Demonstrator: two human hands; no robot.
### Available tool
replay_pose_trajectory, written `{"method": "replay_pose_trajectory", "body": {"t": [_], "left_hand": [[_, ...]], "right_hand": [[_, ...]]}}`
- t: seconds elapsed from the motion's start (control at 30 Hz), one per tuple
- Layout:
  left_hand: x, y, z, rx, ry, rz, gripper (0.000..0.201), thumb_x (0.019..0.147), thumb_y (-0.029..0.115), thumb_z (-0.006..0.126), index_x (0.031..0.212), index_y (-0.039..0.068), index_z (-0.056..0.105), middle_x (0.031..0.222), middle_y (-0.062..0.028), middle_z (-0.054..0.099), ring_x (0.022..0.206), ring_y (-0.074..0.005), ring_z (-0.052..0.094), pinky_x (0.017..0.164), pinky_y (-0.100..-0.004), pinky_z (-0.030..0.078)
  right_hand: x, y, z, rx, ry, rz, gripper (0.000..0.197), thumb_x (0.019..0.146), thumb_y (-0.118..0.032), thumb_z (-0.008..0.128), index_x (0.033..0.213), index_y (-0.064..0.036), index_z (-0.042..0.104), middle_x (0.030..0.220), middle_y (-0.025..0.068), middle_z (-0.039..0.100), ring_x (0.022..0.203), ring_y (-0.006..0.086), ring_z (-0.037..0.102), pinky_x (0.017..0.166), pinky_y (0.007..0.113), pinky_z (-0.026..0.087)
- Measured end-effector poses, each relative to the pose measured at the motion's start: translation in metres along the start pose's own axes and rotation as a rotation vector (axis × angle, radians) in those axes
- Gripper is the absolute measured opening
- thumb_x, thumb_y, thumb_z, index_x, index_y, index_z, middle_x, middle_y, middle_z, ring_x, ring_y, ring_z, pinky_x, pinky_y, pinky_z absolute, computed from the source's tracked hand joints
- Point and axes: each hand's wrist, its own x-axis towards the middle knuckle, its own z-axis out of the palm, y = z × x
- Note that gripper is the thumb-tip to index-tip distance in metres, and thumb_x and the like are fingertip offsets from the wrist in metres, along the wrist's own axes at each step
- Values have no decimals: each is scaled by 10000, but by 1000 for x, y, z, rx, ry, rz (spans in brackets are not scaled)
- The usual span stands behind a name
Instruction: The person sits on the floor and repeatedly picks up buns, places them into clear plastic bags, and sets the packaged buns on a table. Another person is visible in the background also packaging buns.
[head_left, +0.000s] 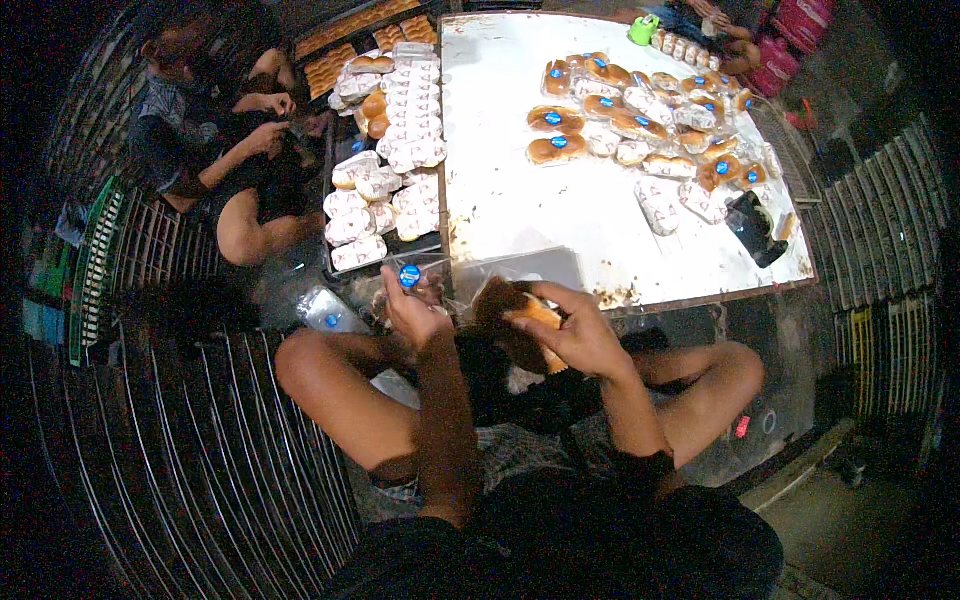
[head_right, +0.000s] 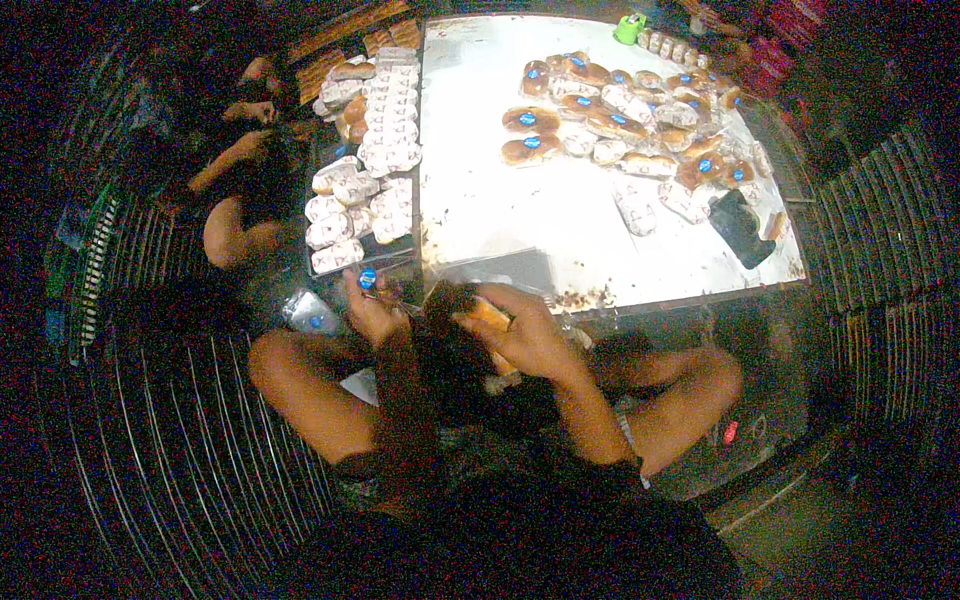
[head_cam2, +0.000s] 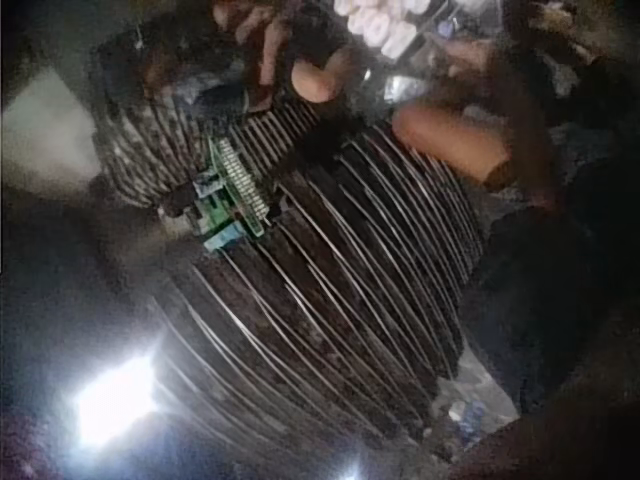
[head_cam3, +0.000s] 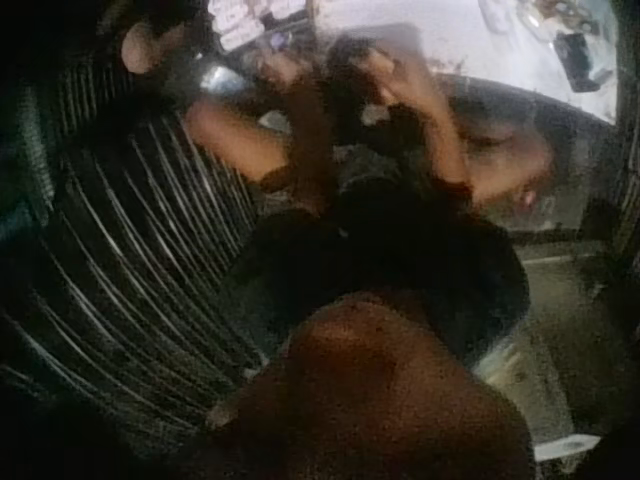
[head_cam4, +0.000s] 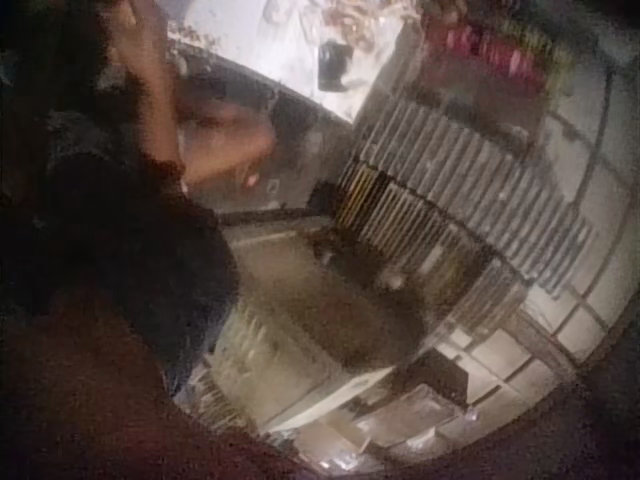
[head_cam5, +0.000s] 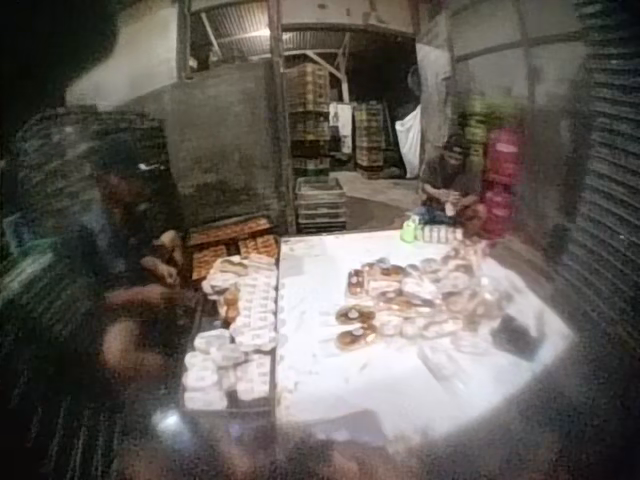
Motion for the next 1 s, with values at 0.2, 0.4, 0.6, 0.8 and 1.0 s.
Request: {"method": "replay_pose_trajectory", "body": {"t": [0.2, 0.4, 0.6, 0.8, 1.0], "left_hand": [[-12, -3, 3, -50, -261, 219, 338, 976, 399, 627, 972, 62, 594, 838, -76, 617, 704, -180, 620, 627, -297, 523], [-4, 0, 2, 115, -123, 358, 407, 1021, 414, 545, 1026, 7, 570, 846, -90, 621, 723, -191, 645, 623, -314, 529], [3, -2, 4, 0, -308, 297, 358, 1028, 387, 556, 1027, 29, 547, 800, -58, 588, 684, -154, 611, 598, -274, 507], [-4, 0, 6, 100, -351, 323, 312, 1029, 364, 570, 1003, 53, 569, 820, -11, 571, 692, -88, 553, 638, -256, 487], [-3, -10, 8, 24, -279, 389, 324, 1030, 370, 567, 984, 49, 576, 820, -3, 547, 720, -84, 534, 635, -251, 459]], "right_hand": [[4, 16, 12, 165, 12, 124, 344, 881, -59, 755, 1197, 37, 660, 1172, 101, 692, 1077, 137, 619, 946, 290, 502], [5, 11, 13, 321, -20, 100, 408, 869, -196, 794, 1208, -7, 670, 1118, 81, 723, 1031, 119, 627, 944, 306, 491], [6, 20, 3, 297, 3, 229, 446, 871, -218, 787, 1250, -21, 662, 1213, 101, 693, 1104, 148, 616, 987, 321, 477], [8, 33, -7, 265, -45, 180, 506, 872, -256, 784, 1296, -23, 637, 1237, 96, 684, 1135, 172, 610, 1024, 337, 460], [7, 29, -1, 266, -31, 169, 448, 880, -102, 762, 1296, 0, 632, 1200, 98, 686, 1091, 148, 624, 975, 306, 498]]}}
